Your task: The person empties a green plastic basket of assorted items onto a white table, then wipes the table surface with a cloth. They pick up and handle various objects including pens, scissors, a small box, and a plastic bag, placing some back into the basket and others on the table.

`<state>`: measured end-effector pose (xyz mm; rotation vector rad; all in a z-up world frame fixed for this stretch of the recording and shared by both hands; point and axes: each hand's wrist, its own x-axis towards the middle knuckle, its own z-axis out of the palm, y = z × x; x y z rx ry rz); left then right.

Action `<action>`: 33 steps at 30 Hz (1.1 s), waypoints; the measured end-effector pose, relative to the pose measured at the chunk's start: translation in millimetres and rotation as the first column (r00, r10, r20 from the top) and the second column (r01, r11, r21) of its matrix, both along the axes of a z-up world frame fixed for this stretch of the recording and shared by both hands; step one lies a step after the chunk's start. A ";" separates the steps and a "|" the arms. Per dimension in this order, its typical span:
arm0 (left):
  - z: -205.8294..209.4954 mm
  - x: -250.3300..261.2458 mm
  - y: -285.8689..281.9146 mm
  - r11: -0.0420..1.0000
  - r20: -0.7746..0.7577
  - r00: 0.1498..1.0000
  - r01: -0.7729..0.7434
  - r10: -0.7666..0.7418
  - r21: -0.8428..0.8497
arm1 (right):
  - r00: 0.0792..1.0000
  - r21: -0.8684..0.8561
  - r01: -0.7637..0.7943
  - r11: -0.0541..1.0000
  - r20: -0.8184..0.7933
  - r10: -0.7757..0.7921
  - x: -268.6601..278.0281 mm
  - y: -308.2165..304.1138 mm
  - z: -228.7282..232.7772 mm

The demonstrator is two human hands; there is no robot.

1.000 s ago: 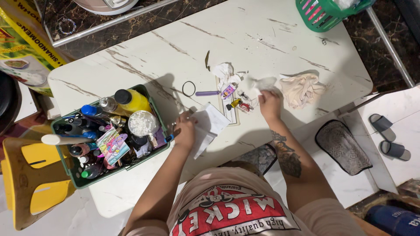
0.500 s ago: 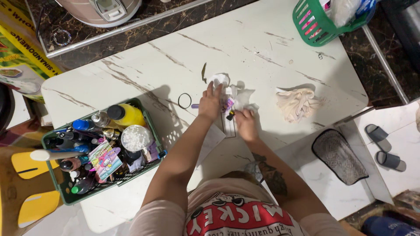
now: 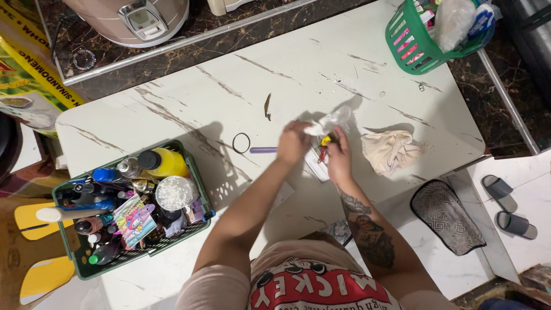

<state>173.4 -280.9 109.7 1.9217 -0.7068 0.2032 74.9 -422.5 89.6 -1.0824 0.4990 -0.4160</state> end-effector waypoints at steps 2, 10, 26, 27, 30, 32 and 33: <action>7.2 -26.8 -13.6 1.000 -0.186 0.982 0.018 -0.018 -0.004 | 1.000 0.164 0.018 0.986 -0.011 -0.017 7.8 3.9 2.5; 21.0 -63.8 -3.9 0.985 -0.188 0.971 0.162 -0.147 0.064 | 0.956 -0.473 0.066 0.878 -0.224 -0.192 9.2 0.2 -9.2; -4.5 2.9 89.8 0.768 -0.197 0.902 -0.195 0.385 0.610 | 0.709 -0.663 -0.541 0.517 -0.690 -0.142 32.2 22.9 10.1; -3.5 2.3 82.9 0.785 -0.232 0.891 -0.189 0.389 0.591 | 0.754 -0.695 -0.463 0.550 -0.635 -0.167 35.0 22.0 7.2; -3.4 -14.2 58.0 0.832 -0.355 0.841 -0.184 0.409 0.524 | 0.820 -0.776 -0.392 0.493 -0.538 -0.194 33.1 31.8 -2.9; -2.9 -20.1 45.5 0.861 -0.436 0.793 -0.208 0.426 0.464 | 0.838 -0.766 -0.375 0.522 -0.521 -0.162 33.1 44.6 -4.9; -2.6 -22.2 41.1 0.875 -0.430 0.800 -0.226 0.418 0.429 | 0.847 -0.761 -0.365 0.536 -0.510 -0.147 34.4 51.6 -4.4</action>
